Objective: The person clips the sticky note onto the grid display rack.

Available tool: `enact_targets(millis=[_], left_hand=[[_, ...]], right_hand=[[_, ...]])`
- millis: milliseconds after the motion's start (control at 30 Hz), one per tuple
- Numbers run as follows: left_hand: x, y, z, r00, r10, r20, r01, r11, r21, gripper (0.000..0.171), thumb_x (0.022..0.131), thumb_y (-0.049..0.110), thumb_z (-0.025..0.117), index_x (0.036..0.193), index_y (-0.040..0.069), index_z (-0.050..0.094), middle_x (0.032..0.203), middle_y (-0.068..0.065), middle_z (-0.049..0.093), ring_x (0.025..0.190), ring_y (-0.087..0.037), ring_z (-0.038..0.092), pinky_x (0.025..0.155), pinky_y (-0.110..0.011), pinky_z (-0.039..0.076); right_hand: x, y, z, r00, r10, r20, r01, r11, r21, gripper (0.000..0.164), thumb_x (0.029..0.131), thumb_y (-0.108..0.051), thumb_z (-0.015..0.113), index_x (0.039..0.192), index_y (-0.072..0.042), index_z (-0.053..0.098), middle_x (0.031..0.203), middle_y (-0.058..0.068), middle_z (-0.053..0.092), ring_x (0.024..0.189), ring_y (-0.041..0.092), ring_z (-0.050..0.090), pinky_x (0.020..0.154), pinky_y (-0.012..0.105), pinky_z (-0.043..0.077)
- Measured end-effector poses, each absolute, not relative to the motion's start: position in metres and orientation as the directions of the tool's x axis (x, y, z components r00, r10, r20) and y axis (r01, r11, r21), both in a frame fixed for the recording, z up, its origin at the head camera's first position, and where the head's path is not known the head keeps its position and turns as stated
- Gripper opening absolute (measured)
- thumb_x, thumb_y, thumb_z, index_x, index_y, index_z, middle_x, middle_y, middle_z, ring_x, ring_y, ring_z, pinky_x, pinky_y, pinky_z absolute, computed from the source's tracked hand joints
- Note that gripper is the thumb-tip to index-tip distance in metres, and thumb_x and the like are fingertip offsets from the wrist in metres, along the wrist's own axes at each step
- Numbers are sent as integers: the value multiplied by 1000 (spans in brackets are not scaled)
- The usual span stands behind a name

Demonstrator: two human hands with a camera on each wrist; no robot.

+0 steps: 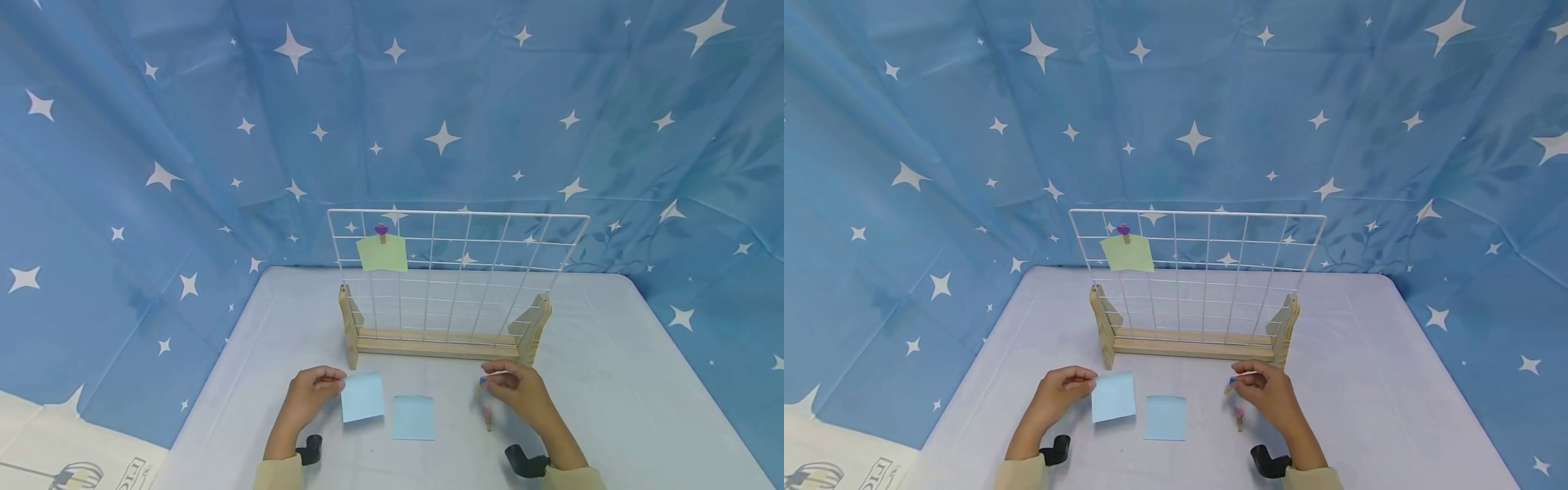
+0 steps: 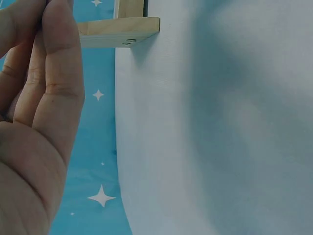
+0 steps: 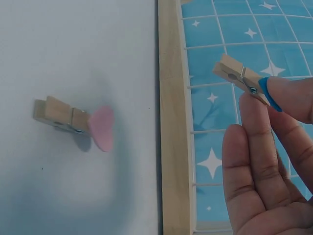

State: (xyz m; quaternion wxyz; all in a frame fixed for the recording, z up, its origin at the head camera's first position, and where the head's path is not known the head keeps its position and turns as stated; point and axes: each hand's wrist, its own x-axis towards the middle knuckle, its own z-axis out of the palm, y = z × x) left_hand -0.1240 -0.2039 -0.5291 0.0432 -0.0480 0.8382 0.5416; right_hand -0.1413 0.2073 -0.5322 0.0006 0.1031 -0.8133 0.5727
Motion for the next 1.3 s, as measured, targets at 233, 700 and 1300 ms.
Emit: enact_targets(millis=[233,700,1300], left_hand=[[-127,-202,-528,-992,-41,-121,-127,379,917,10,98,3,76,106,-2,78,92,-5,76,86,-18,74,77,-27,63],[-126,-192,-517,-995,-75,-69,-90,329,940,11,100,3,76,108,-3,77,91,-4,74,83,-18,70,74,-27,64],[-123,-177,-497,-998,-58,-30,-46,296,954,10,101,6,75,109,-1,77,93,-4,74,83,-15,70,75,-25,63]], right_hand=[[-142,207,-532,-959,-182,219,-269,331,-904,15,87,14,81,100,8,78,120,32,69,96,-4,68,86,15,59],[-141,207,-522,-970,-170,172,-224,362,-905,14,89,11,80,102,6,76,108,21,76,94,-2,70,86,16,60],[-137,206,-514,-974,-109,200,-227,359,-906,17,92,9,78,109,7,75,104,16,78,89,-1,69,79,17,60]])
